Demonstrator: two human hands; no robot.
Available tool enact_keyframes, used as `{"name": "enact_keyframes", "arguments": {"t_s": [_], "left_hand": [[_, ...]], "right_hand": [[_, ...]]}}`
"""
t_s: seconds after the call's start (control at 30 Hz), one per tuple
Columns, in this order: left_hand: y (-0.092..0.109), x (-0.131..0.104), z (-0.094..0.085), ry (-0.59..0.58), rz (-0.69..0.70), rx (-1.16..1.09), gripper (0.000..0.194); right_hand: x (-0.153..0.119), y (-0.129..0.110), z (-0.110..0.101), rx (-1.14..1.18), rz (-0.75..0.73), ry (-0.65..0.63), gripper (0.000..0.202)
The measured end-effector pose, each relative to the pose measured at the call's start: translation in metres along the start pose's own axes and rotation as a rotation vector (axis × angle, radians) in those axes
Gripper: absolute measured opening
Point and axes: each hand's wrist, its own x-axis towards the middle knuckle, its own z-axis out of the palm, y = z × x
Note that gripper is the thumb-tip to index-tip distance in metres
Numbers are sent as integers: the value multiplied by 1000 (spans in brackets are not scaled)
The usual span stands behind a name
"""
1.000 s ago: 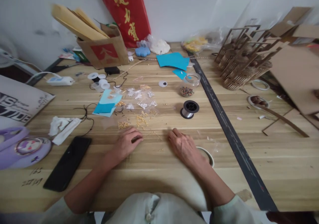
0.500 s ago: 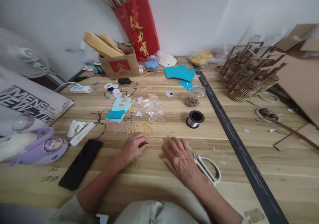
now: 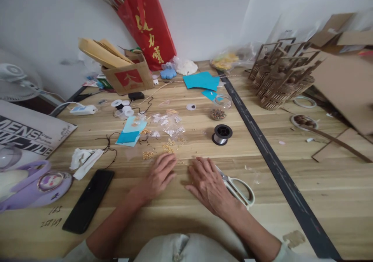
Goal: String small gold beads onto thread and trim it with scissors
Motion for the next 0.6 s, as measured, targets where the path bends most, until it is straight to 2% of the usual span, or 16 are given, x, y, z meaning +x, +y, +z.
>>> {"name": "enact_keyframes", "arguments": {"t_s": [0.13, 0.6], "left_hand": [[6, 0, 5, -108, 39, 132, 54], [-5, -3, 15, -135, 28, 115, 49]], "right_hand": [[-2, -3, 2, -59, -12, -27, 45], [-6, -1, 5, -50, 27, -5, 50]]}}
